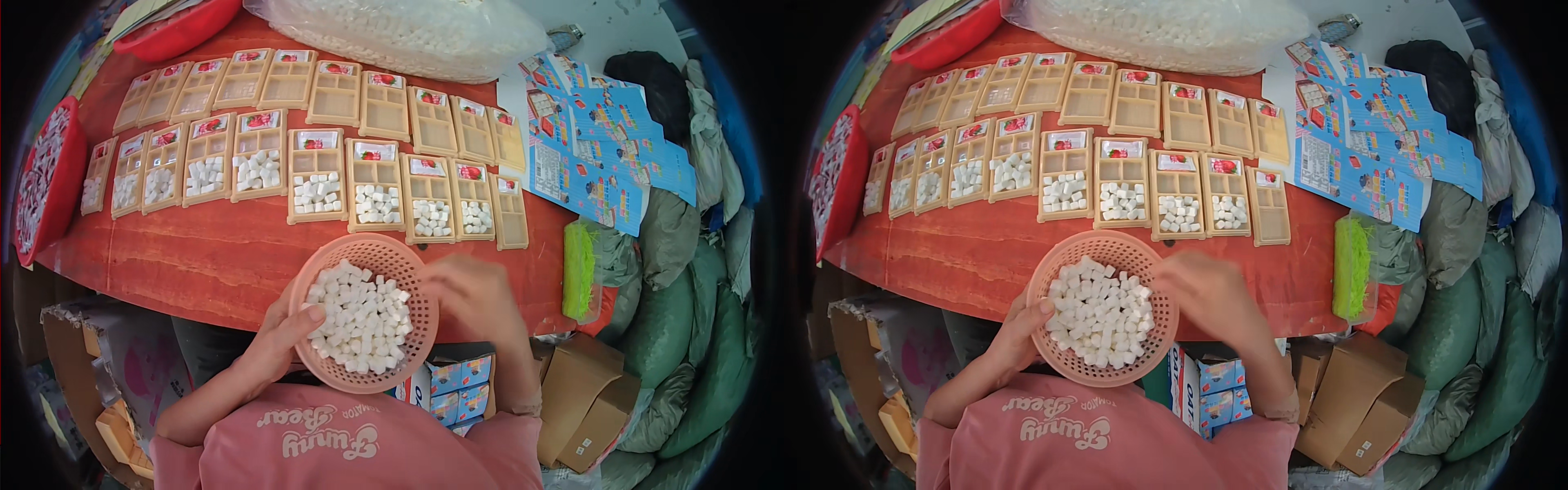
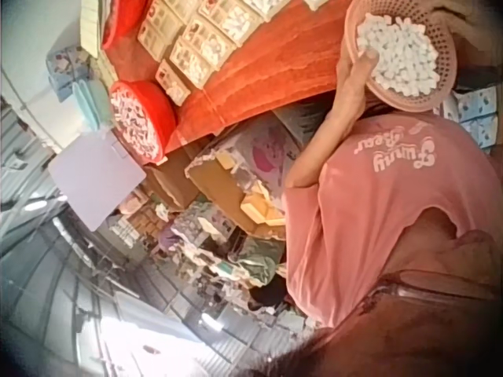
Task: The person sorts small white rectangular pieces by hand into wooden organizers.
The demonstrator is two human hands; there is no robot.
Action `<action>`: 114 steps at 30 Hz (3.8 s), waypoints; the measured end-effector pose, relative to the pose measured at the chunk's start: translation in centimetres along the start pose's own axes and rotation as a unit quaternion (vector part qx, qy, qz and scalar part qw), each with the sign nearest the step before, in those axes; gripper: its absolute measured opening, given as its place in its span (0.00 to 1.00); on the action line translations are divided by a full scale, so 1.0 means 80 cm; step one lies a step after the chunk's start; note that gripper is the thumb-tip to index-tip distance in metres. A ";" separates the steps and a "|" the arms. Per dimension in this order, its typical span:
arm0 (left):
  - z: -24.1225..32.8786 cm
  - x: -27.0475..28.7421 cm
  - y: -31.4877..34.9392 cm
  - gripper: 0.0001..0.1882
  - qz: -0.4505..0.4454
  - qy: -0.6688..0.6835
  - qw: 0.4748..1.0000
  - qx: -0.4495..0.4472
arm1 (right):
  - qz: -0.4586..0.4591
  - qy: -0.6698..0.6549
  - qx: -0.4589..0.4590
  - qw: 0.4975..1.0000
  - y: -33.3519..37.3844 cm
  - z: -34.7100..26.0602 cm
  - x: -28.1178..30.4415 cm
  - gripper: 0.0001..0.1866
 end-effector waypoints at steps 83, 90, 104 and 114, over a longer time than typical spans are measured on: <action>-0.005 0.001 -0.005 0.41 -0.004 0.002 1.000 0.009 | 0.200 0.127 -0.117 0.964 -0.032 0.189 0.056 0.06; -0.006 0.002 -0.009 0.41 -0.007 -0.005 1.000 -0.002 | 0.227 0.088 -0.155 0.957 -0.008 0.173 0.081 0.06; -0.007 -0.013 -0.005 0.37 -0.015 0.005 1.000 0.004 | 0.124 0.206 -0.046 0.970 -0.018 0.169 0.028 0.10; 0.008 -0.036 -0.026 0.41 -0.063 -0.055 0.996 -0.032 | -0.060 0.144 0.012 0.988 -0.018 -0.047 -0.043 0.27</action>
Point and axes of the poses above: each hand's wrist, its own y-axis away from the middle knuckle, its own x-axis out of the back of the hand, z = x × y, the point moved 9 cm from there along -y, towards the middle knuckle, and after that the axes turned 14 degrees about y, right-handed, at the moved point
